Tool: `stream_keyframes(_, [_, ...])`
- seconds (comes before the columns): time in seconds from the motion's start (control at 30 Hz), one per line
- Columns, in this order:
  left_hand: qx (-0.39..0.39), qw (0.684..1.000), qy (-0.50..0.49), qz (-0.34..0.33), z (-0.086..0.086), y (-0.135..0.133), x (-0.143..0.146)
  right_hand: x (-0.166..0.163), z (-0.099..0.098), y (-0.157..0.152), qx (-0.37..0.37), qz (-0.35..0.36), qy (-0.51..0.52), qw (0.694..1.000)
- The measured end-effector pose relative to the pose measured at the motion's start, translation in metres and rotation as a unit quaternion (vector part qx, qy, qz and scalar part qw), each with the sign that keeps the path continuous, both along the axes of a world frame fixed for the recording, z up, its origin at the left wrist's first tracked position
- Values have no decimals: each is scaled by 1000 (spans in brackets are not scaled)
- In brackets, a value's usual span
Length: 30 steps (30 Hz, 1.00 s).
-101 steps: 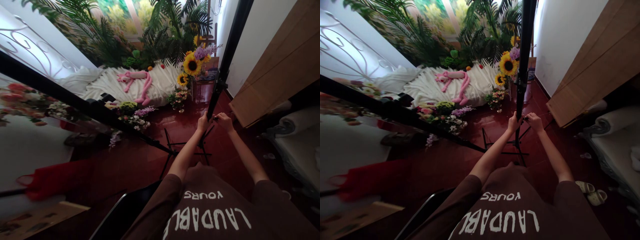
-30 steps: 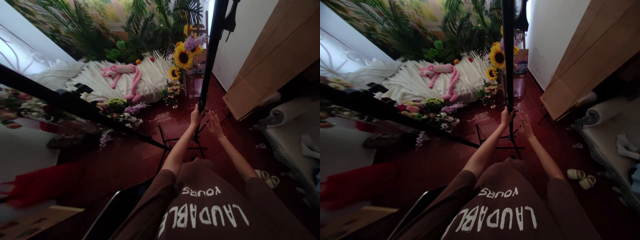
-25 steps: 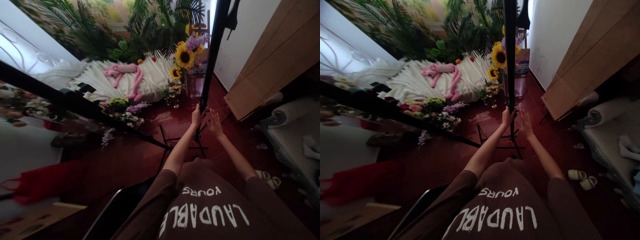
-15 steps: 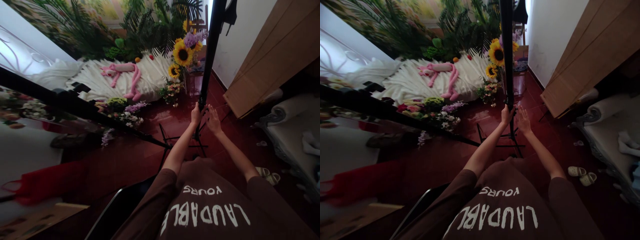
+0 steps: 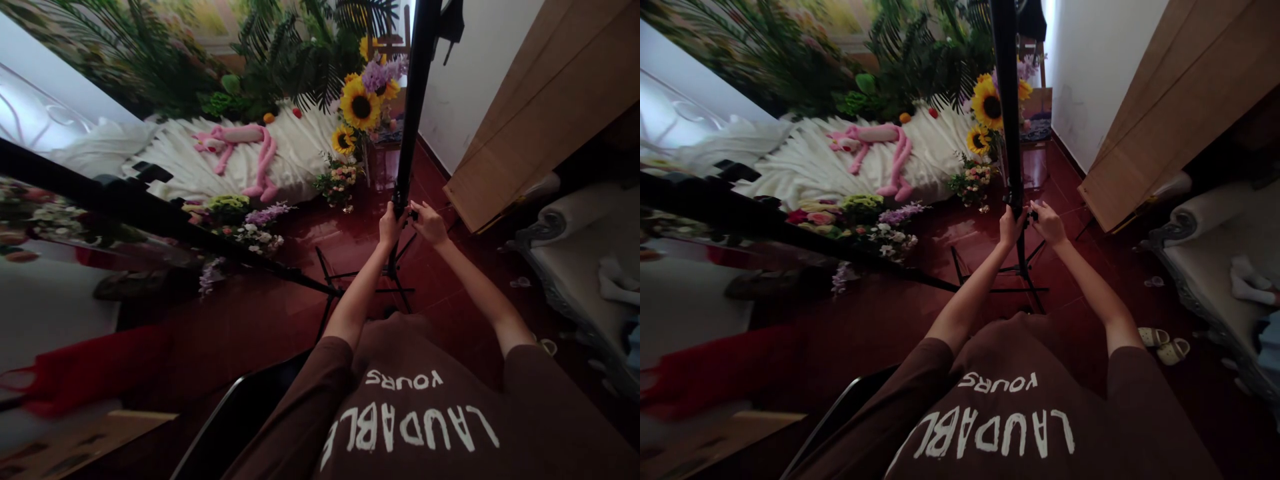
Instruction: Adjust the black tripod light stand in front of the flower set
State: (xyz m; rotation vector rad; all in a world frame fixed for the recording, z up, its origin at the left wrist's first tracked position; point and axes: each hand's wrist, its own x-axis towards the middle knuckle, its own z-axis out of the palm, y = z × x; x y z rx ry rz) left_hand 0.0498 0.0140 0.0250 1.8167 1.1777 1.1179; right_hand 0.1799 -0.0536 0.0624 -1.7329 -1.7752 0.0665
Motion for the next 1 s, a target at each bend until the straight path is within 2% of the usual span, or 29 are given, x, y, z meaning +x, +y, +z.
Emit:
stream_keyframes(0.07, [-1, 1000, -2, -6, 0, 0, 0, 8, 12, 5, -37, 28, 16, 999])
stream_keyframes(0.17, [-1, 1000, -14, -13, -1, -1, 0, 20, 32, 20, -142, 62, 37, 987])
stream_keyframes(0.3, [-2, 1000, -19, -12, -3, 0, -1, 36, 53, 48, -307, 69, 97, 944])
stream_keyframes(0.43, [-1, 1000, -17, -20, -7, 1, -3, 51, 59, 71, -423, 101, 165, 885])
stream_keyframes(0.53, [1, 999, -27, -28, -7, 2, -3, 59, 56, 77, -443, 111, 202, 867])
stream_keyframes(0.67, [-16, 998, -34, -46, -3, 1, -3, 63, 39, 61, -397, 102, 302, 861])
stream_keyframes(0.73, [-18, 996, -32, -77, -3, 1, -9, 61, 23, 46, -346, 94, 384, 851])
stream_keyframes(0.8, [-17, 992, -29, -124, -10, -2, -22, 53, 5, 30, -305, 73, 449, 836])
stream_keyframes(0.9, [-67, 982, -16, -173, -41, -14, -64, 34, -27, 10, -276, 11, 500, 821])
stream_keyframes(0.93, [-107, 979, -6, -174, -55, -22, -83, 27, -38, 4, -273, -10, 506, 818])
stream_keyframes(1.0, [-185, 974, -5, -130, -86, -42, -128, 11, -59, -6, -288, -30, 514, 808])
